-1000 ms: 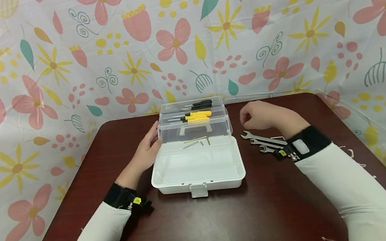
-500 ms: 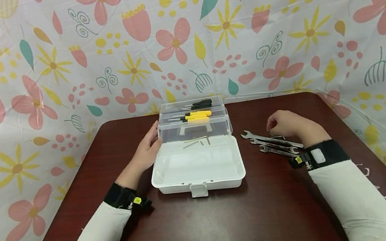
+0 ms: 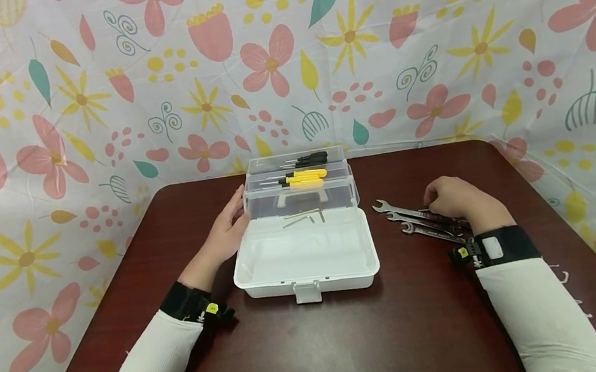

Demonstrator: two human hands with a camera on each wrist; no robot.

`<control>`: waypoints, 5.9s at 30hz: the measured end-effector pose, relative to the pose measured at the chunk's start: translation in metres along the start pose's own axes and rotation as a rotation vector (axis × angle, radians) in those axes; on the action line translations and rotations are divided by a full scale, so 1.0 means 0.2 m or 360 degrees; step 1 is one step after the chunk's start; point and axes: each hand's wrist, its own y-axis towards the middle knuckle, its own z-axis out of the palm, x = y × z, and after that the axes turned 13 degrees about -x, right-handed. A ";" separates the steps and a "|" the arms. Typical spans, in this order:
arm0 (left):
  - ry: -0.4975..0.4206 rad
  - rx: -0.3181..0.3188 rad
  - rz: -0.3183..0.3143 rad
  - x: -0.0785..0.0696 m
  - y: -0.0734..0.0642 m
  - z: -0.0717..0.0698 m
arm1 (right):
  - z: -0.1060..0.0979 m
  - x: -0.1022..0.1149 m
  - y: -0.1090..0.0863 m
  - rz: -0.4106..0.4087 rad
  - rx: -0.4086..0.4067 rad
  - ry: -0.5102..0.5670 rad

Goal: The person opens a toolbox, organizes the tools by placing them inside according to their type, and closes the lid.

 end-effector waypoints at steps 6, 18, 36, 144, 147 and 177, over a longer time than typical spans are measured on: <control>0.0026 0.0003 -0.0008 -0.01 0.00 0.00 | 0.02 -0.03 -0.02 0.0035 -0.0002 0.0000; 0.0015 -0.0004 -0.0031 -0.02 -0.01 0.00 | 0.04 -0.07 -0.02 0.0018 -0.0067 -0.0042; 0.0036 -0.0007 -0.0052 -0.02 -0.01 0.00 | 0.04 -0.07 -0.04 0.0098 -0.0074 -0.0024; 0.0009 0.0032 -0.0023 0.01 0.01 0.00 | -0.12 0.42 -0.10 -0.0189 -0.0431 0.0209; 0.0008 0.0033 -0.0029 0.01 0.01 -0.01 | -0.10 0.45 -0.09 -0.0216 -0.0427 0.0215; 0.0021 0.0018 -0.0062 -0.02 -0.01 0.00 | -0.02 0.88 0.11 -0.0534 -0.0098 -0.0221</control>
